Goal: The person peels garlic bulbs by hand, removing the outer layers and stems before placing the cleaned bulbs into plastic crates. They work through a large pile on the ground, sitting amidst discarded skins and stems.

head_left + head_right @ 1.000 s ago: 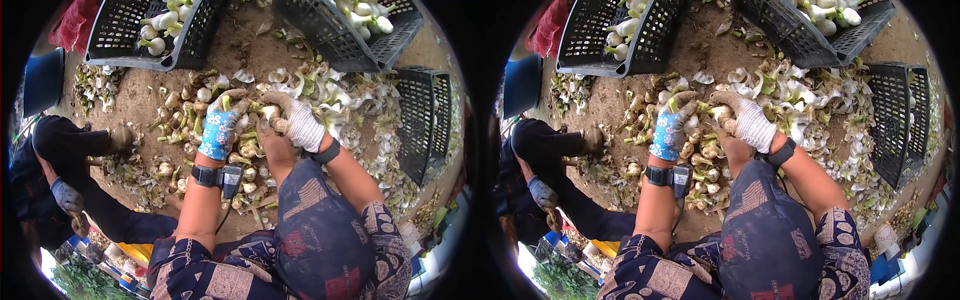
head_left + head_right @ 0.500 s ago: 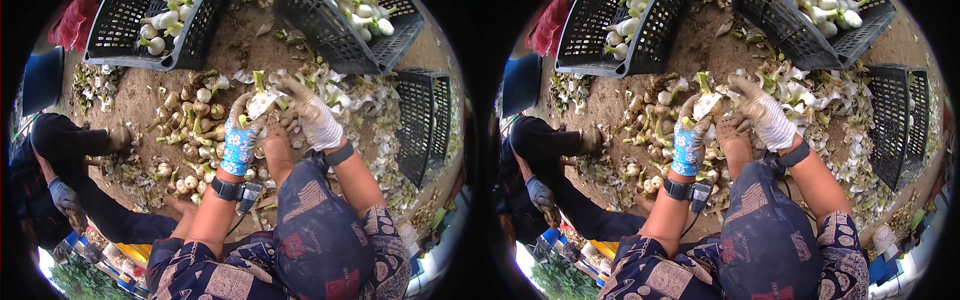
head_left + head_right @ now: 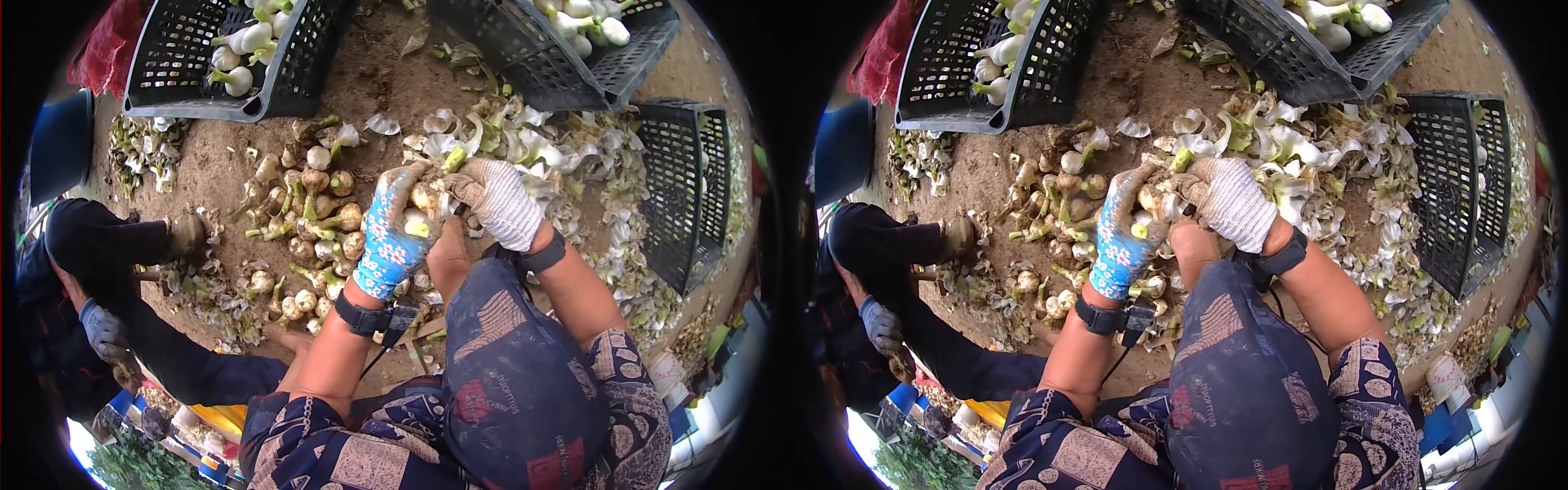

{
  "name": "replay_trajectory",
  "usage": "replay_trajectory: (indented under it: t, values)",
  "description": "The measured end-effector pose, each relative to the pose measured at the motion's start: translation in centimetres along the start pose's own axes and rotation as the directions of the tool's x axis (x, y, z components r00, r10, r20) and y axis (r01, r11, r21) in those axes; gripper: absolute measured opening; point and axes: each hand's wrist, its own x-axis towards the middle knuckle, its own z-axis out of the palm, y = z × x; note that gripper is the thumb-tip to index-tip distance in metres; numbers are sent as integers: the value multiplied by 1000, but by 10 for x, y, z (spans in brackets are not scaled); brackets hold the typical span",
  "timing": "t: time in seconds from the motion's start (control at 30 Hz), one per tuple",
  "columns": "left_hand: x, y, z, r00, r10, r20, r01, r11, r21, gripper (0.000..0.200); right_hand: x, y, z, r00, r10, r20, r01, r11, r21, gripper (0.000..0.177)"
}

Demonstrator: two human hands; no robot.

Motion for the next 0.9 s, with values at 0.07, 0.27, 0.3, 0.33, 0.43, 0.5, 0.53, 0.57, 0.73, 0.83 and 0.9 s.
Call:
replay_trajectory:
  t: [0.07, 0.27, 0.3, 0.33, 0.43, 0.5, 0.53, 0.57, 0.73, 0.83, 0.9]
  values:
    - [0, 16, -13, 928, -340, 149, 371, 857, -357, 50, 0, 2, -3, 1000, -21, 10, 21, 998, -53, 25]
    - [-4, 4, -9, 828, -468, 308, 517, 429, -741, 54, 2, 22, 3, 994, 16, 112, -51, 949, 310, 23]
    - [-5, 0, -7, 828, -468, 309, 519, 428, -740, 54, 2, 24, 5, 990, 41, 133, -89, 920, 383, 23]
    - [-5, -3, -5, 948, -288, 135, 318, 828, -462, 55, 3, 25, 8, 997, -4, 79, -13, 976, 218, 20]
    - [-6, 1, -1, 1000, 12, 21, -11, 999, -47, 57, 1, 29, 8, 973, -227, 38, 229, 972, -58, 18]
    - [-3, 4, -7, 996, 48, 71, -46, 998, -39, 50, 2, 28, 8, 982, -190, 6, 190, 981, 27, 17]
    - [-5, -1, -8, 994, 55, 96, -49, 997, -63, 50, 2, 25, 4, 975, -218, 46, 220, 975, -40, 17]
    - [-5, -1, -8, 994, 55, 96, -49, 997, -64, 50, 1, 23, 1, 966, -242, 88, 251, 962, -106, 17]
    - [1, 5, -13, 936, -280, 213, 352, 718, -601, 51, 0, 15, -3, 965, -246, 92, 257, 956, -140, 15]
    - [-3, -10, -10, 700, -291, 653, 597, -264, -758, 62, -6, 9, -2, 983, -132, 125, 123, 989, 78, 16]
    - [-2, -9, -7, 666, -350, 658, 633, -200, -748, 67, -7, 6, -3, 996, -27, 82, -2, 945, 327, 19]
